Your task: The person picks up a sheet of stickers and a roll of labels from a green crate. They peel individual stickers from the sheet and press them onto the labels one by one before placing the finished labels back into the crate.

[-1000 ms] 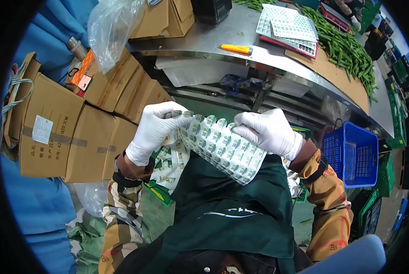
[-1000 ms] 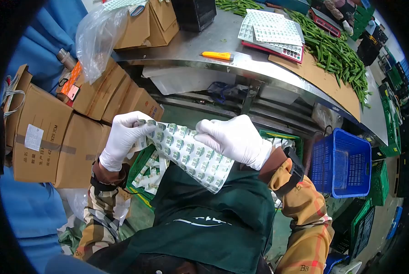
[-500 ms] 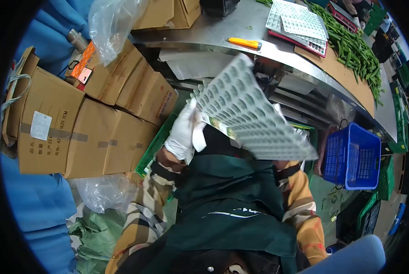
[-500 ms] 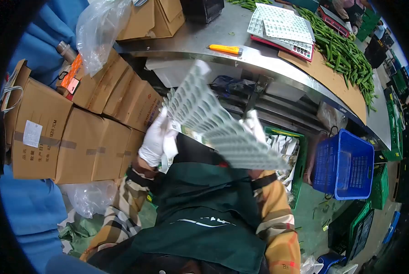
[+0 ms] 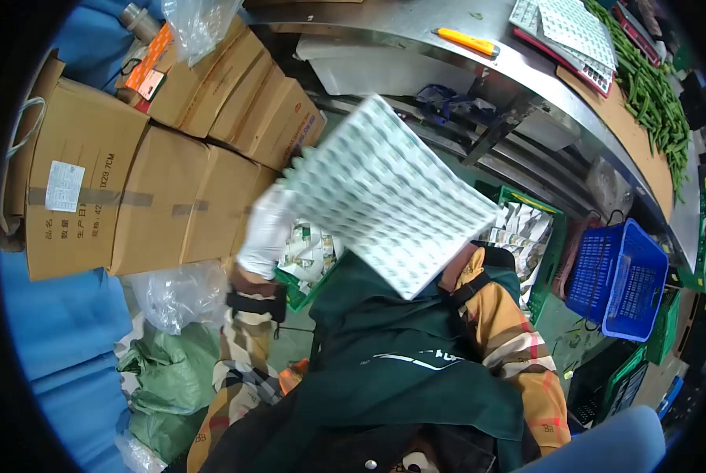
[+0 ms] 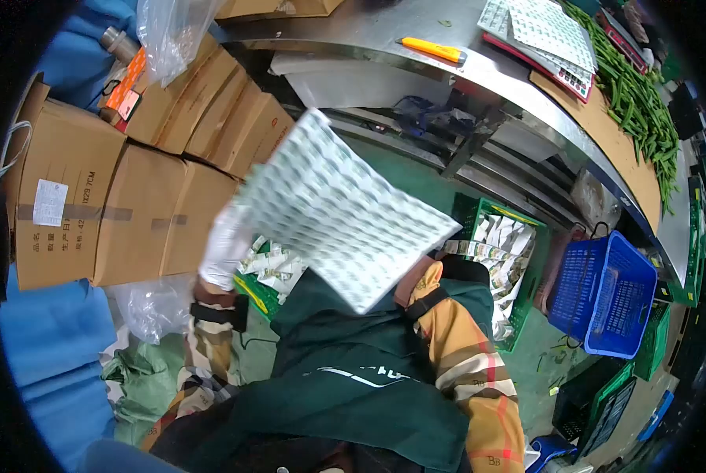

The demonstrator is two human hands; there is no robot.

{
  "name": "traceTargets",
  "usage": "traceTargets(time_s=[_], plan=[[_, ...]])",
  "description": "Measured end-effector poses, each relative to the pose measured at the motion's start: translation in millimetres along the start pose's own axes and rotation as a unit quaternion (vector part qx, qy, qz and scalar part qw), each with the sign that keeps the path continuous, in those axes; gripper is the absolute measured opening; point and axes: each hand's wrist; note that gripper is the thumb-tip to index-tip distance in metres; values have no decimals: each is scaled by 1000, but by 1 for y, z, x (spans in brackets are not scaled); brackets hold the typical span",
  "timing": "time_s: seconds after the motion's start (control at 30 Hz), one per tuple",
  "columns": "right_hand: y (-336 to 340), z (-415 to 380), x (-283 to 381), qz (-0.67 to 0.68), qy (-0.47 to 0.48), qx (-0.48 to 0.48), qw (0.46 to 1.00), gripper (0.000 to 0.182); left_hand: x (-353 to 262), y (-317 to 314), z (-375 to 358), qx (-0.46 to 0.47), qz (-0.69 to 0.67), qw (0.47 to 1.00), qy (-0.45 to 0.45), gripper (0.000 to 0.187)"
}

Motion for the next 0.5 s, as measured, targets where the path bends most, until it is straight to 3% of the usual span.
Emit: traceTargets(time_s=[0.07,0.1,0.13,0.17,0.2,0.23,0.3,0.37,0.43,0.5], plan=[[-6,11,4,-64,31,2,997,19,-35,41,-21,-34,-49,996,-69,45],[-10,15,8,-100,43,3,994,19,-45,68,-32,-123,66,984,-113,60],[-17,17,9,-148,55,2,987,18,-48,125,-42,121,-214,962,-116,59],[-26,17,11,-196,68,2,978,18,-73,130,-61,39,-237,964,-114,69],[-32,18,13,-267,95,22,959,19,-90,121,-68,-104,-108,968,-203,69],[-35,22,15,-269,98,33,958,16,-99,153,-82,-87,-130,971,-183,77],[-29,31,17,-243,73,57,966,15,-114,198,-97,-210,8,940,-268,62],[-22,37,21,-211,47,61,974,15,-149,168,-93,89,62,962,-251,32],[-21,39,23,-218,29,55,974,16,-158,111,-97,23,116,962,-245,28],[-31,37,25,-263,21,43,964,19,-161,111,-98,91,148,974,-146,32]])
Point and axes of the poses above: each hand's wrist, its own z-axis towards the middle knuckle, its own y-axis out of the back of the hand, x = y × z, and after that the axes turned 11 degrees about z, right-handed
